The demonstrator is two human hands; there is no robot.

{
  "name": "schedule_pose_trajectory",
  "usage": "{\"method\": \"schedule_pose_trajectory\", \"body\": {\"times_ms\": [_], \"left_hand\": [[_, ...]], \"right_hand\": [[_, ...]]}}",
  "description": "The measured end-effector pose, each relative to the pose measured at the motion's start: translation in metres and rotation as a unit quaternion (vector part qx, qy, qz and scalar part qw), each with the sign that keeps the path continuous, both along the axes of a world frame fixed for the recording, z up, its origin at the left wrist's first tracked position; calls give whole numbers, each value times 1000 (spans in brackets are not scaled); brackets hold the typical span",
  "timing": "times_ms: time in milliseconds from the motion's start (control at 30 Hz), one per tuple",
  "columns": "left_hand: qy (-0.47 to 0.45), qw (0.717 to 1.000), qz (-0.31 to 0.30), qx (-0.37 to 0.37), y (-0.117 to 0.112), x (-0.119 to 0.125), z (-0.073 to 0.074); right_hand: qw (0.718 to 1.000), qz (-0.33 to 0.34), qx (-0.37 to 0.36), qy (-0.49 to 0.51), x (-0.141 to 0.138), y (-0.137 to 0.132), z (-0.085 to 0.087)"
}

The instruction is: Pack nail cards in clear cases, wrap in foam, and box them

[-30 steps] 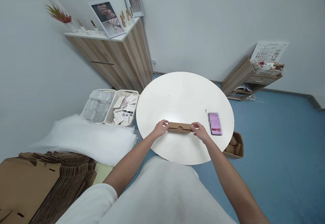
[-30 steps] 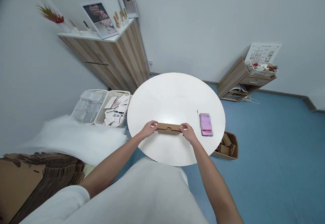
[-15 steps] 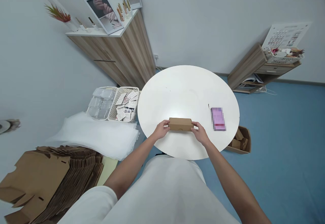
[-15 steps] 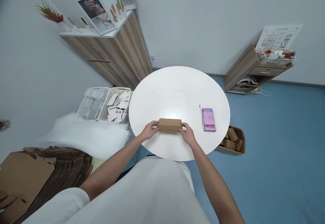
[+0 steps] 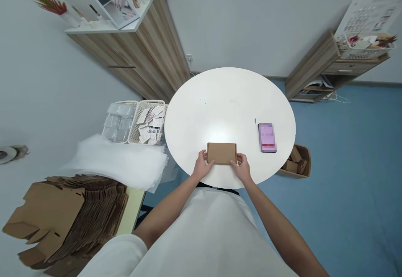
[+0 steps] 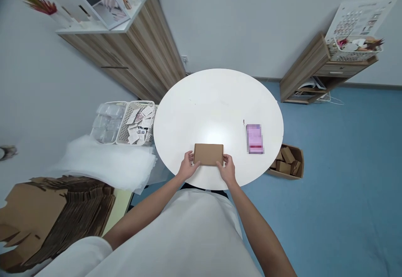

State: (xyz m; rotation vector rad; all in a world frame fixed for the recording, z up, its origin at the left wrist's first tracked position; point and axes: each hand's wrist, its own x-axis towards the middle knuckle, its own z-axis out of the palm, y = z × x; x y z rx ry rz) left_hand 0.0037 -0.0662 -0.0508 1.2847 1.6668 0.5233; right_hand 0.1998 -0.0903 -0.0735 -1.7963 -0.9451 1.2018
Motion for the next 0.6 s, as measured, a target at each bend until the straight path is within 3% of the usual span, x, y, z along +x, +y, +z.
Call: {"method": "schedule_pose_trajectory", "body": {"times_ms": [167,367,600], "left_hand": [[67,996,0,-53,12,-6,2],[46,996,-66,-43,23,-17,-5],[-19,996,-74,-38,13,-18,-22]], "right_hand": [[996,-29,-62,-65,3,-3,8],[994,-9,-100,-46,6,-1,20],[993,-29,-58,-95,-9,-1,2]]}}
